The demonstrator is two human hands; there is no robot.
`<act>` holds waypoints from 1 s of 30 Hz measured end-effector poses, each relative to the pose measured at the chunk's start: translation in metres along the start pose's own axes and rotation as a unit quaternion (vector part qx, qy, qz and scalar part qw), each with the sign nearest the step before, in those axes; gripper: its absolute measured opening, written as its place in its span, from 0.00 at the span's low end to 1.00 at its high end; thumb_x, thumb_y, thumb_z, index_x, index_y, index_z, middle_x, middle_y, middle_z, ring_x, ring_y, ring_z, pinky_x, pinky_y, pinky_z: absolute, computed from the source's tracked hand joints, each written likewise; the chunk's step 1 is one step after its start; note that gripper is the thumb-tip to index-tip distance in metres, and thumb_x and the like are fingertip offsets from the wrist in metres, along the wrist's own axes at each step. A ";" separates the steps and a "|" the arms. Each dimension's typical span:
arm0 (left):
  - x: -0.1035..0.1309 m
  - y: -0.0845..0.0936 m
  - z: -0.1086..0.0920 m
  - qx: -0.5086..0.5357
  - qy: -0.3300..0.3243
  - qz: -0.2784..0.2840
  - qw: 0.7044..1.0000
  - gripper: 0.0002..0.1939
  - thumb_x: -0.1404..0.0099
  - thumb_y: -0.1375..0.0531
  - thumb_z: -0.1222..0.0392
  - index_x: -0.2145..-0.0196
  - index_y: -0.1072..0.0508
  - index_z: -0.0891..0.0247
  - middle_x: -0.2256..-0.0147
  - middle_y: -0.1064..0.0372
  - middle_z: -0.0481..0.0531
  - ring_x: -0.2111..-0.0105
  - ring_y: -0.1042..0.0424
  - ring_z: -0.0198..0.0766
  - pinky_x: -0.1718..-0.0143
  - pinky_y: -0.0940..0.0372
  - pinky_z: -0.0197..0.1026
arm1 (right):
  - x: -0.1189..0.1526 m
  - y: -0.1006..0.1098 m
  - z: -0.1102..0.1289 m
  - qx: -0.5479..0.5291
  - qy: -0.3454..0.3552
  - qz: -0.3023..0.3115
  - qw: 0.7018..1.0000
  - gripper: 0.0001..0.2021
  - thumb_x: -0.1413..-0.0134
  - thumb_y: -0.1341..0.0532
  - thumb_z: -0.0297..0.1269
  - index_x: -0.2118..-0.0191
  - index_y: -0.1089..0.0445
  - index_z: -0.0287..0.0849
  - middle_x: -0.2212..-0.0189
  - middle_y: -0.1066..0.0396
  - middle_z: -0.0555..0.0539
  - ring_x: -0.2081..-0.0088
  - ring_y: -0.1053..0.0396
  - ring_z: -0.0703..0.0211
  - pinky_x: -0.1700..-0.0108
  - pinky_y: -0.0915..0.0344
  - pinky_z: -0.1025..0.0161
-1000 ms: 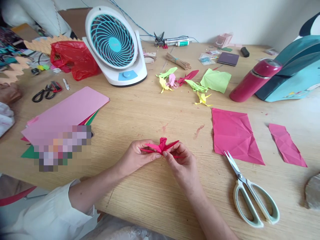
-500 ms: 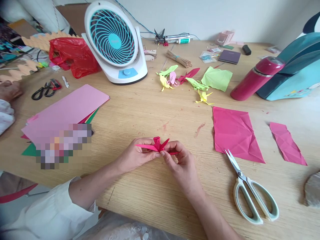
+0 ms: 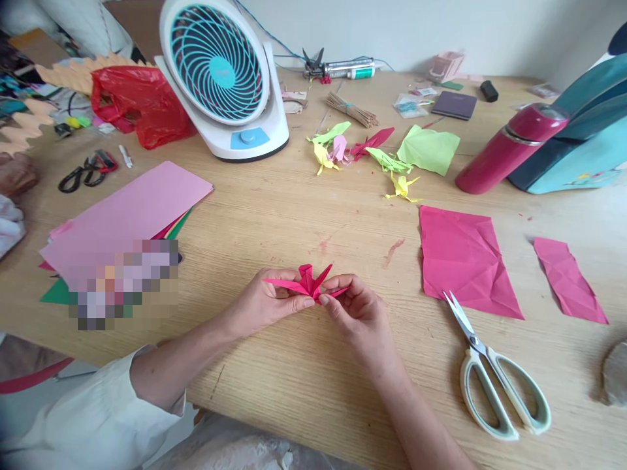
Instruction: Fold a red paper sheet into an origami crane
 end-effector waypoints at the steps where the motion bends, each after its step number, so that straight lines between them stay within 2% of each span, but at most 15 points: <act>1: 0.001 0.000 0.000 -0.002 0.009 0.002 1.000 0.10 0.39 0.32 0.58 0.61 0.19 0.67 0.61 0.21 0.55 0.61 0.23 0.39 0.58 0.32 0.38 | 0.000 -0.001 0.000 -0.006 -0.005 0.006 1.000 0.12 0.51 0.26 0.43 0.63 0.25 0.48 0.68 0.24 0.50 0.66 0.29 0.61 0.59 0.32 0.64; 4: 0.002 0.000 -0.001 0.005 0.028 0.009 1.000 0.11 0.40 0.31 0.59 0.60 0.18 0.66 0.60 0.20 0.54 0.60 0.23 0.40 0.58 0.32 0.38 | 0.000 -0.001 -0.002 -0.018 -0.013 0.014 1.000 0.12 0.52 0.26 0.43 0.64 0.26 0.48 0.68 0.24 0.51 0.65 0.28 0.61 0.59 0.31 0.64; 9: 0.001 0.001 0.004 0.000 0.028 -0.005 1.000 0.11 0.43 0.29 0.58 0.64 0.18 0.66 0.64 0.20 0.53 0.63 0.24 0.39 0.60 0.33 0.37 | 0.001 0.001 -0.005 -0.004 0.005 -0.007 1.000 0.12 0.51 0.26 0.41 0.62 0.26 0.48 0.67 0.25 0.51 0.65 0.29 0.62 0.59 0.32 0.66; 13: -0.001 0.001 0.007 -0.029 0.012 -0.019 0.999 0.10 0.40 0.32 0.58 0.63 0.19 0.67 0.63 0.21 0.55 0.62 0.23 0.40 0.60 0.32 0.38 | 0.002 -0.001 -0.004 0.010 0.016 -0.004 1.000 0.11 0.49 0.27 0.41 0.61 0.26 0.48 0.67 0.25 0.51 0.65 0.29 0.62 0.59 0.32 0.65; 17: -0.001 -0.003 0.004 -0.009 0.005 0.011 1.000 0.09 0.38 0.33 0.59 0.62 0.19 0.68 0.60 0.22 0.57 0.60 0.23 0.42 0.59 0.32 0.39 | 0.002 -0.005 -0.002 0.010 0.011 0.009 1.000 0.11 0.51 0.26 0.42 0.64 0.25 0.47 0.69 0.25 0.51 0.66 0.29 0.61 0.61 0.32 0.66; 21: -0.001 -0.003 0.000 0.020 -0.006 0.020 1.000 0.09 0.40 0.32 0.58 0.64 0.19 0.67 0.61 0.22 0.54 0.61 0.24 0.39 0.60 0.32 0.37 | 0.002 -0.004 -0.002 0.006 0.008 0.005 1.000 0.11 0.53 0.25 0.42 0.66 0.25 0.47 0.71 0.26 0.52 0.67 0.30 0.62 0.61 0.34 0.66; 23: -0.001 -0.002 -0.001 0.044 -0.002 0.024 0.999 0.10 0.41 0.31 0.57 0.64 0.19 0.66 0.61 0.22 0.54 0.61 0.24 0.38 0.59 0.32 0.38 | 0.003 -0.001 -0.001 -0.004 0.003 0.007 1.000 0.11 0.51 0.26 0.43 0.64 0.24 0.48 0.71 0.27 0.52 0.66 0.31 0.62 0.61 0.34 0.66; 27: 0.000 -0.003 -0.004 0.125 0.025 0.086 0.988 0.12 0.44 0.28 0.55 0.65 0.19 0.65 0.64 0.23 0.52 0.60 0.24 0.40 0.55 0.32 0.40 | 0.004 0.003 0.000 -0.071 -0.021 0.010 0.997 0.12 0.37 0.39 0.50 0.59 0.24 0.48 0.68 0.30 0.50 0.65 0.33 0.61 0.59 0.35 0.65; 30: 0.001 -0.006 -0.002 0.163 0.051 0.131 0.977 0.14 0.47 0.26 0.54 0.65 0.19 0.64 0.62 0.23 0.53 0.57 0.24 0.41 0.53 0.33 0.42 | 0.005 0.001 -0.001 -0.103 -0.056 0.029 0.993 0.11 0.36 0.38 0.47 0.61 0.24 0.47 0.69 0.32 0.50 0.65 0.34 0.61 0.60 0.36 0.65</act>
Point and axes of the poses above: each hand's wrist, its own x-axis away from the middle knuckle, its own y-axis out of the back of the hand, z = x × y, the point moved 4 cm from there along -x, towards the middle knuckle
